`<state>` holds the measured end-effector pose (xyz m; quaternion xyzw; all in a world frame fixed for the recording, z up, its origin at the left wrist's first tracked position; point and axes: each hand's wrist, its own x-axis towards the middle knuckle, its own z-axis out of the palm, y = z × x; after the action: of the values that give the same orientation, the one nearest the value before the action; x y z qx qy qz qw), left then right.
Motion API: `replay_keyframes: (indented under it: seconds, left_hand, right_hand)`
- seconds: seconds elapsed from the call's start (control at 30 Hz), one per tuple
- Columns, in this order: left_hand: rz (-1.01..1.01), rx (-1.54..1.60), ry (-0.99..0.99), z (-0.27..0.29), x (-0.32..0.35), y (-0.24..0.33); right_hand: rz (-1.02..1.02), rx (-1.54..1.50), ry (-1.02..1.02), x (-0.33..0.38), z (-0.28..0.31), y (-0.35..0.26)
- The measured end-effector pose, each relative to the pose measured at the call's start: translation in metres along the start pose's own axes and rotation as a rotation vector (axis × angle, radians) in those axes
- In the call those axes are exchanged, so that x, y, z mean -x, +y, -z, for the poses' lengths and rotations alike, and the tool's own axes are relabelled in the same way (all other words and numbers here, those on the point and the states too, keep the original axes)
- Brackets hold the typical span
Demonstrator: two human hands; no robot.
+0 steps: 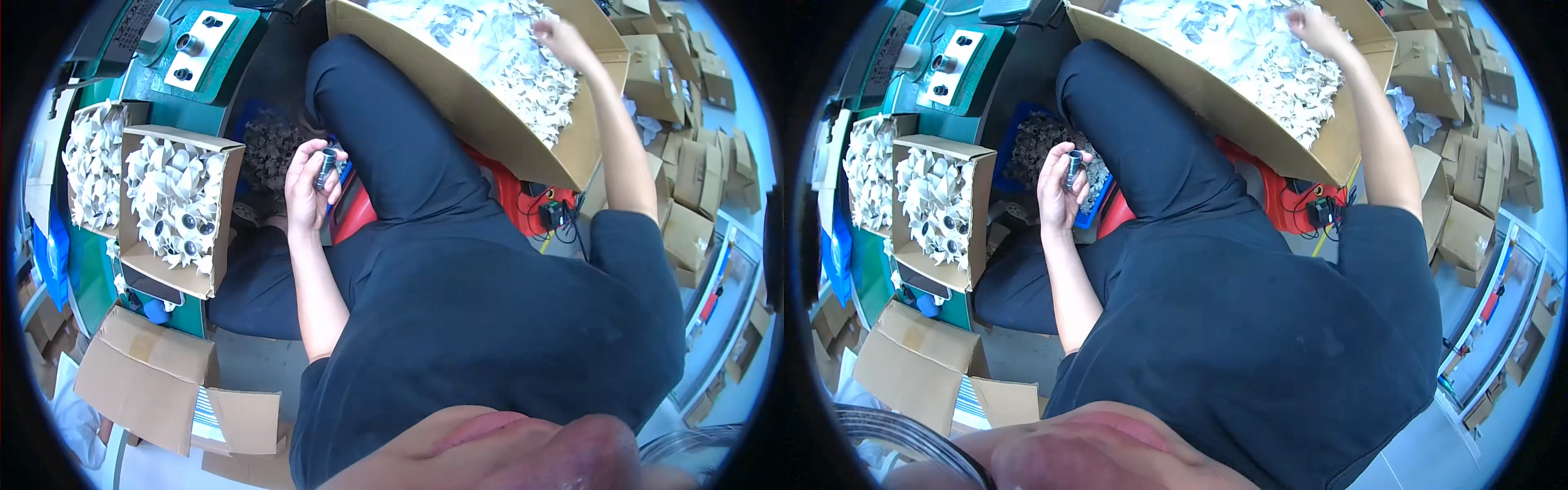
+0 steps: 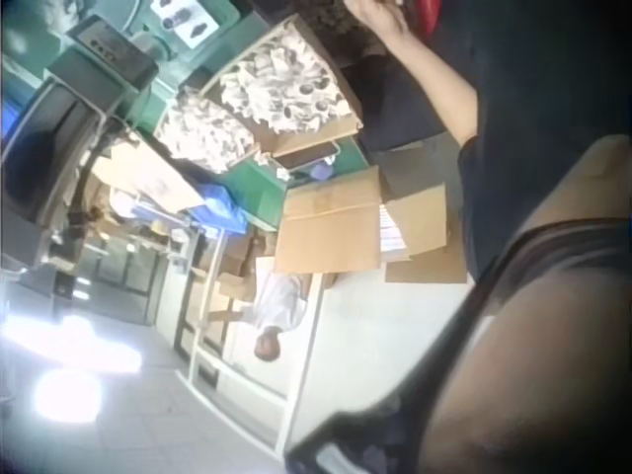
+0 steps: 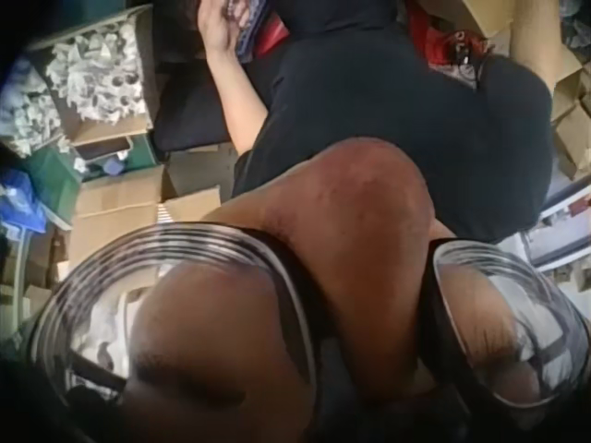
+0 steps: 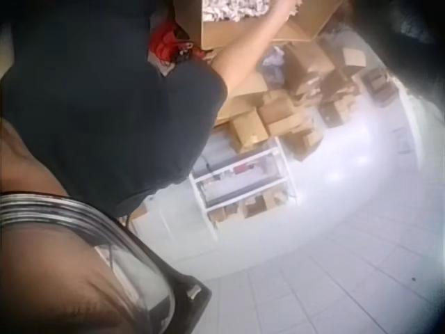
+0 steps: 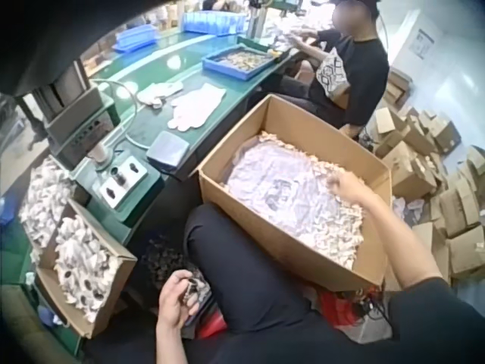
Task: Sorting and packing small white electronic components from bulk containers into smaller boxes at a manual workstation.
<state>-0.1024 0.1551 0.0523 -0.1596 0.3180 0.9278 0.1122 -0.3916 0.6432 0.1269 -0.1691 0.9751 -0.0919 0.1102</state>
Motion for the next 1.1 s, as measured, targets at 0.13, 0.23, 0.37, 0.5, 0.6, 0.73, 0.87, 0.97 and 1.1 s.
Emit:
replay_keyframes:
  seconds: [0.13, 0.23, 0.37, 0.5, 0.6, 0.73, 0.87, 0.97, 1.1]
  left_hand:
    - [0.021, -0.008, 0.033, 0.004, -0.001, -0.001]
    - [0.028, -0.024, 0.038, 0.0, -0.009, -0.005]
    - [0.019, -0.062, 0.042, -0.004, -0.013, -0.006]
    - [-0.036, -0.074, 0.093, 0.0, 0.001, -0.003]
    - [-0.06, -0.07, 0.083, 0.005, 0.007, -0.002]
    - [-0.109, -0.086, 0.094, 0.012, 0.013, -0.001]
    - [-0.128, -0.093, 0.041, 0.007, 0.019, 0.001]
    - [-0.129, -0.087, 0.006, -0.001, 0.015, 0.003]
    - [-0.101, -0.153, 0.011, -0.015, 0.003, 0.007]
  right_hand:
    - [-0.073, -0.17, -0.198, 0.032, -0.06, 0.01]
    - [-0.139, -0.093, -0.246, 0.033, -0.06, 0.006]
    - [-0.057, 0.028, -0.146, 0.031, -0.066, 0.022]
    - [-0.175, -0.229, -0.109, 0.026, -0.053, -0.002]
    - [-0.261, -0.815, -0.125, 0.029, -0.04, -0.008]
    - [-0.17, -1.123, -0.016, -0.01, -0.003, -0.072]
    - [0.347, -1.215, -0.006, -0.069, 0.052, -0.232]
    - [0.544, -1.252, -0.111, -0.104, 0.051, -0.359]
    - [0.449, -1.153, -0.225, -0.147, 0.032, -0.421]
